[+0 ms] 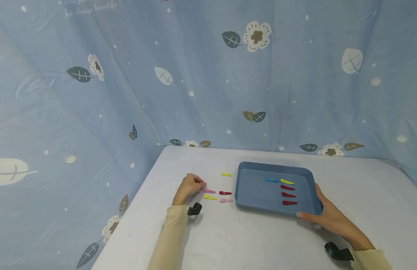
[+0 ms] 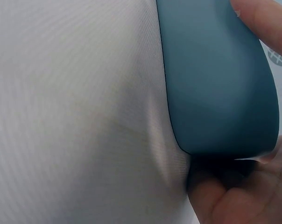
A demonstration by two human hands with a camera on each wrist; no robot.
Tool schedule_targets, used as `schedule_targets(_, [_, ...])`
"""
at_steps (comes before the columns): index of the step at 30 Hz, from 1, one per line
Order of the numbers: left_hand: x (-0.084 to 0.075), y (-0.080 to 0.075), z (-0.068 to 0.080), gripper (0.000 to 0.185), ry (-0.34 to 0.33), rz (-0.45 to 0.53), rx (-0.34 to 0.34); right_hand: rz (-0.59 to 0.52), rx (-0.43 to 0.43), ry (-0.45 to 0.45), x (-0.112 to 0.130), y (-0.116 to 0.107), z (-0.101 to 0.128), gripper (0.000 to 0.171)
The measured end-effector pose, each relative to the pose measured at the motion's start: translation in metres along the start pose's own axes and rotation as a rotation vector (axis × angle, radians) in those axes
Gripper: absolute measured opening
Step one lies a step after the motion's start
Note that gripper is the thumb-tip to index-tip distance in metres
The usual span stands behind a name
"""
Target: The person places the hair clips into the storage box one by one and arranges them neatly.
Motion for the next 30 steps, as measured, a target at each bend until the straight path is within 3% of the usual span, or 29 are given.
schedule_targets(13, [-0.0009, 0.0020, 0.0038, 0.016, -0.020, -0.079, 0.058, 0.001, 0.004, 0.006, -0.0006, -0.0001, -0.0003, 0.101])
schedule_targets(30, [-0.0026, 0.0030, 0.0045, 0.011, -0.008, -0.060, 0.097, 0.003, 0.001, 0.008, -0.0017, -0.0003, -0.0021, 0.101])
Point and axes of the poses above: each hand's wrist, its own z-axis away from the middle knuckle, its own y-axis out of the palm, x = y × z, the point moved 3 cm from there along -z, towards the middle knuckle, and after that the axes turned 15 degrees about x, right-handed, at the moved point
